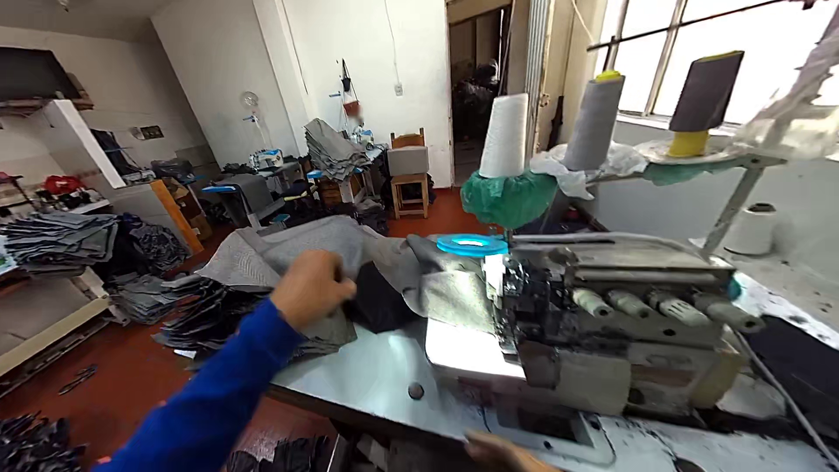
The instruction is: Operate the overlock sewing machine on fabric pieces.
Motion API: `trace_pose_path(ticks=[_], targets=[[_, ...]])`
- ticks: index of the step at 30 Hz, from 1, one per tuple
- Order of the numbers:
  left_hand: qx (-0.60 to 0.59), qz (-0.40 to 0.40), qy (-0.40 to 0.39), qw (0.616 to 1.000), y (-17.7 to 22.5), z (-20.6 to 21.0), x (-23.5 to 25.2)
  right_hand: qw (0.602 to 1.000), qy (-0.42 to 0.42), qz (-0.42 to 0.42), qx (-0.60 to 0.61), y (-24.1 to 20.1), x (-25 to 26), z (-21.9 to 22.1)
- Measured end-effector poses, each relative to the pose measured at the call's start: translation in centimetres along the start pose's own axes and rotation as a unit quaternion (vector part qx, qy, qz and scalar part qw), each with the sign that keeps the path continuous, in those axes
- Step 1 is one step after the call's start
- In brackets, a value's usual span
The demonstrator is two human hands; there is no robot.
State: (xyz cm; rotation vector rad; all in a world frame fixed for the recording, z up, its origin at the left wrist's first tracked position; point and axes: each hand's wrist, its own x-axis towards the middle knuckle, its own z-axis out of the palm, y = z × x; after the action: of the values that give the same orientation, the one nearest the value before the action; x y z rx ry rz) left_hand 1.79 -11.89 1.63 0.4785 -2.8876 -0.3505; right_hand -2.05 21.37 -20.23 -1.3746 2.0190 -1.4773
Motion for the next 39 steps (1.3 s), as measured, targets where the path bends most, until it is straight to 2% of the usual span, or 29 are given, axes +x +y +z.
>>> trace_pose_path(ticks=[2,4,6,8,10,14,16,18,20,22,24,26,28,30,31,33,35,37,39], targets=[[-0.026,0.035,-0.011,0.999,5.2,3.9,-3.4,0.989,-0.008,0.011,0.150,-1.0,3.3,3.9],[-0.092,0.041,0.014,0.995,8.9,8.2,-5.2,0.957,0.058,0.062,0.277,-2.6,6.0,7.7],[-0.157,0.047,0.050,0.985,10.9,12.1,-6.0,0.937,0.131,0.115,0.302,-4.6,7.1,9.1],[-0.169,0.079,0.059,0.981,11.2,14.5,-6.5,0.934,0.178,0.143,0.274,-4.8,6.9,9.0],[-0.159,0.152,0.099,0.971,9.9,15.7,-6.1,0.906,0.218,0.150,0.332,-4.3,6.9,8.6],[-0.150,0.270,0.099,0.946,8.1,18.3,-4.4,0.856,0.180,0.130,0.467,-3.2,6.0,9.8],[-0.111,0.299,0.094,0.943,8.2,17.9,-3.8,0.864,0.172,0.145,0.450,-3.6,6.6,10.4],[-0.082,0.315,0.056,0.944,8.2,16.3,-3.6,0.876,0.185,0.171,0.412,-4.0,7.8,10.3],[-0.066,0.327,0.001,0.943,7.7,14.6,-3.0,0.889,0.175,0.165,0.391,-3.7,8.4,10.1],[-0.035,0.347,-0.017,0.937,7.1,13.8,-2.6,0.921,0.140,0.141,0.336,-3.4,7.1,9.8],[0.003,0.362,0.022,0.932,6.4,14.0,-2.7,0.953,0.127,0.102,0.256,-3.2,3.9,9.6],[0.020,0.366,0.104,0.925,5.7,15.4,-3.7,0.974,0.138,0.060,0.171,-1.9,-0.3,8.7],[0.000,0.353,0.147,0.924,5.1,17.8,-4.7,0.983,0.158,0.058,0.077,-0.6,-4.3,5.0],[-0.036,0.336,0.180,0.924,5.2,20.2,-5.1,0.967,0.218,0.123,-0.050,-0.3,-7.3,-2.2],[-0.044,0.337,0.197,0.920,5.5,21.0,-5.1,0.939,0.271,0.168,-0.125,-0.1,-8.4,-6.4],[-0.051,0.347,0.217,0.911,6.1,21.2,-4.4,0.859,0.369,0.238,-0.263,0.3,-9.0,-14.3],[-0.059,0.366,0.231,0.899,6.6,20.3,-3.1,0.793,0.419,0.294,-0.330,1.6,-7.6,-21.5],[-0.076,0.381,0.222,0.894,6.8,19.9,-1.1,0.770,0.406,0.344,-0.351,4.1,-5.0,-26.5],[-0.073,0.369,0.203,0.904,6.9,19.9,0.3,0.759,0.338,0.415,-0.371,6.9,-2.6,-29.4]])
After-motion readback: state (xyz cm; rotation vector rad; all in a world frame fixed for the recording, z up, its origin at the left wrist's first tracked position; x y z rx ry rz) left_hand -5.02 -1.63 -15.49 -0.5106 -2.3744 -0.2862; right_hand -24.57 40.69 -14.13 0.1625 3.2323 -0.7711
